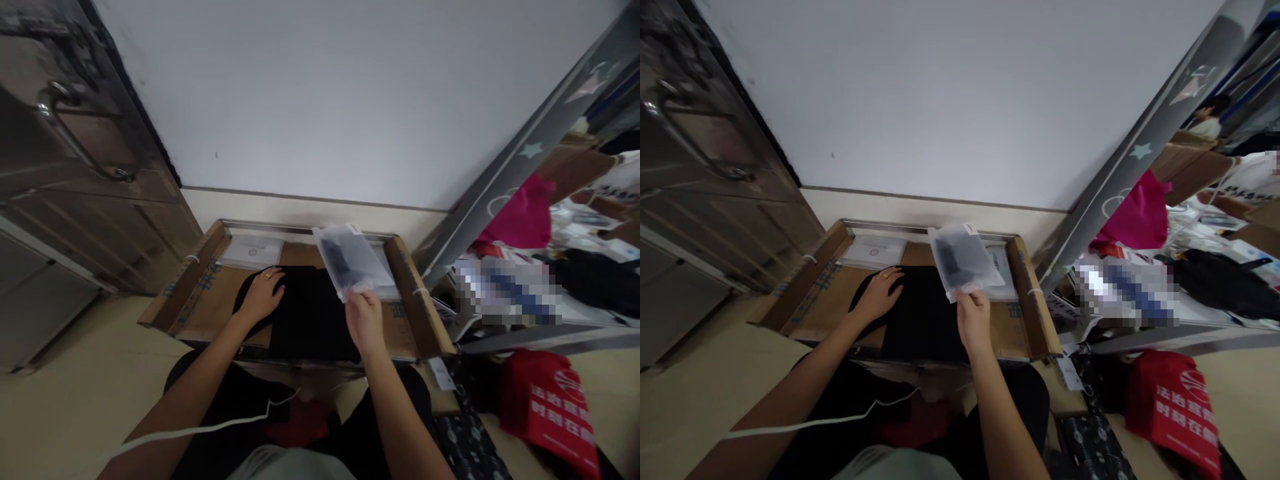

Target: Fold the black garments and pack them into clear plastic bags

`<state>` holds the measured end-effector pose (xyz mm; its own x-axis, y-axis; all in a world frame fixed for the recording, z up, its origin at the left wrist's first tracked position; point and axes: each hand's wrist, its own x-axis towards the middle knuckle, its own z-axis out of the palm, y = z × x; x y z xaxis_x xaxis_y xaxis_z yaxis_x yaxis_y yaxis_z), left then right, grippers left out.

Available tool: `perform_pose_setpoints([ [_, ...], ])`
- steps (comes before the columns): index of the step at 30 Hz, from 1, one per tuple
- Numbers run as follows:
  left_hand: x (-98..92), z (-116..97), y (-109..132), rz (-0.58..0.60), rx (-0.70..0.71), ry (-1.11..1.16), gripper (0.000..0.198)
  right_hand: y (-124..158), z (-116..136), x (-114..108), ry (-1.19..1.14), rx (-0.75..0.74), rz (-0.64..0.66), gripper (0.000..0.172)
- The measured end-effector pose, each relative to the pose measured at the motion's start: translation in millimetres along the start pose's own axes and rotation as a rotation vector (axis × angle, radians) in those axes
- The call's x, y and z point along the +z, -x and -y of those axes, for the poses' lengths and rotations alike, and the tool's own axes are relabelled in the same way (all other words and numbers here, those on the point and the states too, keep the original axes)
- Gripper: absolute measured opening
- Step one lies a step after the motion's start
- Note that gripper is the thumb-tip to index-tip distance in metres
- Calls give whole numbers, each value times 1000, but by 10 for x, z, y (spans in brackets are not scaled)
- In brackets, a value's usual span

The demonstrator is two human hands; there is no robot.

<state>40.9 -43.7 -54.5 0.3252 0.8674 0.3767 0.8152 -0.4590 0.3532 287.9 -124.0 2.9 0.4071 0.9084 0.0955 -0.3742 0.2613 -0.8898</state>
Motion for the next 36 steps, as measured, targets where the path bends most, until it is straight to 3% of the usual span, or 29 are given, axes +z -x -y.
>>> perform_pose_setpoints([
  [3,-106,58,-82,-102,-240,-77,41,31,-158,64,-15,73,60,12],
  [6,-202,188,-180,-49,-430,-128,47,2,-333,59,8,127,82,10],
  [10,-263,364,-245,32,-437,-134,49,-42,-505,-22,92,159,115,9],
  [22,-253,539,-227,-3,-429,-201,43,-57,-621,-122,109,163,101,8],
  [25,-293,584,-197,-92,-449,-220,42,-49,-628,-128,103,166,94,9],
  [29,-425,694,-216,-270,-663,-288,46,-47,-643,-134,148,147,92,10],
  [32,-539,797,-388,-172,-600,-386,46,-52,-653,-141,201,136,100,13],
  [36,-620,972,-788,85,-506,-368,37,-50,-650,-144,224,126,110,12],
])
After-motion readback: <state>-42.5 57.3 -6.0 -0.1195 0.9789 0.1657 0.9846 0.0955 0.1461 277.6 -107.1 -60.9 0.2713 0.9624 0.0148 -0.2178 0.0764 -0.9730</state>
